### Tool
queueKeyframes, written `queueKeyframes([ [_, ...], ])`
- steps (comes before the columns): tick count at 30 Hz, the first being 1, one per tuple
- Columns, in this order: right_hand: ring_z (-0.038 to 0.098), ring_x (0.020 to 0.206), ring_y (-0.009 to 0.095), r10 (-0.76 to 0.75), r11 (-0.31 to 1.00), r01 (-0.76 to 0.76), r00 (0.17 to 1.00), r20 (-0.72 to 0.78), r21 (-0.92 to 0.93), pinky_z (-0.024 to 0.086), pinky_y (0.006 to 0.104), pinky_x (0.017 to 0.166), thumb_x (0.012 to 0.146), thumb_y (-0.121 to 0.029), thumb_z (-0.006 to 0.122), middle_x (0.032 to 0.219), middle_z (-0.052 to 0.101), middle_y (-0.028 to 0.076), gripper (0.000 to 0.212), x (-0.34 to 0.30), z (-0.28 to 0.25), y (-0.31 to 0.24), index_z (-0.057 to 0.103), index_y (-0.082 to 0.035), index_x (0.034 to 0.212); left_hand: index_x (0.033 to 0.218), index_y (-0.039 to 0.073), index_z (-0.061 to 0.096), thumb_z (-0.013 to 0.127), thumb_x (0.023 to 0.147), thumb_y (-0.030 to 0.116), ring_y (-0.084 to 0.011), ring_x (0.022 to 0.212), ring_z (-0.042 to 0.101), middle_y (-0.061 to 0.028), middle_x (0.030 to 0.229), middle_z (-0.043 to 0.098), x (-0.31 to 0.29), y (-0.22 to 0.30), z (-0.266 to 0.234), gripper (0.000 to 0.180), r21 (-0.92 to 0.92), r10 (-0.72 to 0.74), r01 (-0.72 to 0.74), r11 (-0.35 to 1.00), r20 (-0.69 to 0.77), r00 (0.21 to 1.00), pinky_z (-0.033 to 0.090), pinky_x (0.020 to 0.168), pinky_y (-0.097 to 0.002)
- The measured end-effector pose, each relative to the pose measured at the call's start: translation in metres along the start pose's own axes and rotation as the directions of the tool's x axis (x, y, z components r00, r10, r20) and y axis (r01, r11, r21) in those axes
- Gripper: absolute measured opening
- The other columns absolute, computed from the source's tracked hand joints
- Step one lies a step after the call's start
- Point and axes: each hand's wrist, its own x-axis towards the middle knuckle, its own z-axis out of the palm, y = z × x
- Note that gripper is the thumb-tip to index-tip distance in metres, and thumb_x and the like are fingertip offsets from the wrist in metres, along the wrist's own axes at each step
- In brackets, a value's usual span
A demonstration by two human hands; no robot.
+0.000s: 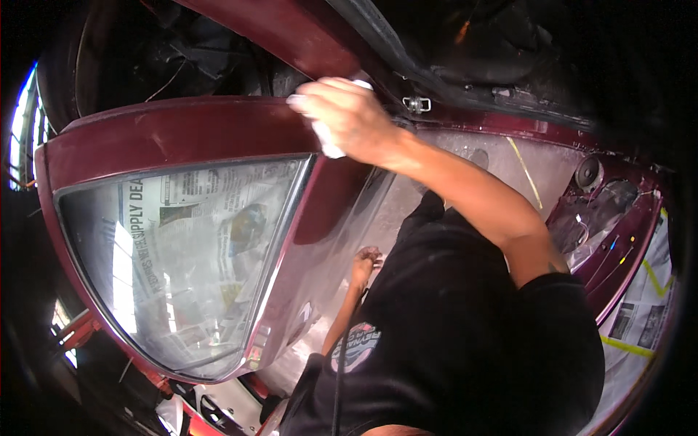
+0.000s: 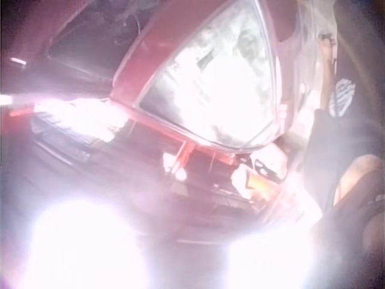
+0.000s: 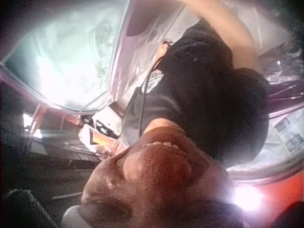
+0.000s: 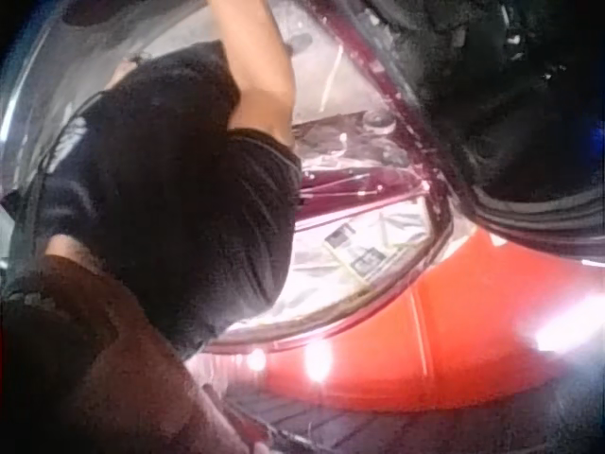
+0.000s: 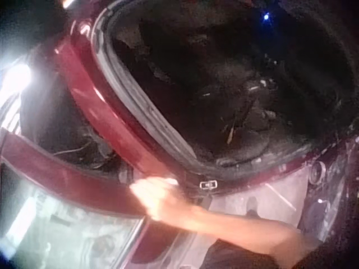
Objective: The person installs a black rubber weather stripping along the perimeter of a maroon car door frame. They press the strip into place by hand, then wipe the surrounding area with a white cloth.
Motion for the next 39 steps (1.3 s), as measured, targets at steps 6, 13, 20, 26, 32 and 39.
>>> queueKeyframes([
  [6,0.067,0.089,0.032,0.126,0.988,-0.127,0.992,-0.013,-0.087,0.055,0.0403,0.079,0.072,0.008,0.066,0.098,0.067,0.016,0.027,-0.062,-0.008,0.019,0.067,0.003,0.098,0.118,0.001,0.060,0.061,0.100,0.019,-0.0196,0.083,0.066,-0.0110,0.102,0.068,-0.023,0.062,0.040,0.025,0.076,0.020,-0.020,0.997,0.004,1.000,0.056,0.070,-0.0327],
  [13,0.069,0.092,0.034,0.328,0.936,-0.344,0.930,-0.165,-0.077,0.056,0.0400,0.080,0.077,0.008,0.065,0.099,0.069,0.016,0.021,-0.168,-0.013,0.054,0.066,0.002,0.096,0.115,-0.004,0.062,0.056,0.086,-0.007,-0.0168,0.083,0.065,-0.0104,0.094,0.069,-0.039,0.011,0.006,0.030,0.049,-0.006,0.004,0.999,0.025,1.000,0.054,0.074,-0.0294],
  [20,0.068,0.093,0.031,0.433,0.891,-0.449,0.884,-0.176,-0.061,0.055,0.0390,0.078,0.082,0.004,0.065,0.105,0.069,0.013,0.020,-0.222,0.007,0.075,0.068,0.001,0.101,0.114,-0.004,0.063,0.060,0.092,0.003,-0.0197,0.083,0.065,-0.0111,0.097,0.069,-0.026,-0.051,-0.067,0.023,0.198,-0.036,0.006,0.980,0.152,0.988,0.054,0.076,-0.0313],
  [26,0.068,0.095,0.028,0.591,0.769,-0.607,0.795,-0.140,-0.200,0.052,0.0414,0.084,0.083,0.003,0.063,0.105,0.070,0.013,0.018,-0.246,0.006,0.083,0.070,-0.001,0.099,0.117,-0.003,0.063,0.062,0.100,0.017,-0.0223,0.088,0.066,-0.0131,0.104,0.068,-0.024,0.068,0.010,0.027,0.202,-0.015,-0.001,0.979,0.077,0.997,0.055,0.076,-0.0355],
  [32,0.072,0.079,0.032,0.980,-0.156,-0.835,-0.198,-0.024,0.528,0.058,0.0393,0.075,0.084,0.004,0.059,0.087,0.073,0.019,0.021,-0.319,-0.006,0.101,0.070,-0.001,0.101,0.119,-0.005,0.062,0.061,0.099,0.015,-0.0239,0.089,0.068,-0.0146,0.103,0.068,-0.027,0.080,0.037,0.028,0.260,0.042,-0.067,0.963,0.100,0.994,0.056,0.076,-0.0358],
  [39,0.058,0.120,0.038,0.887,0.423,-0.835,0.303,-0.348,0.352,0.048,0.0411,0.101,0.086,0.001,0.055,0.127,0.060,0.021,0.043,-0.258,0.027,0.059,0.057,0.001,0.129,0.120,-0.006,0.060,0.056,0.101,0.012,-0.0244,0.088,0.069,-0.0147,0.100,0.069,-0.024,0.053,0.030,0.027,0.325,-0.090,0.055,0.944,0.093,0.992,0.056,0.077,-0.0359],
])
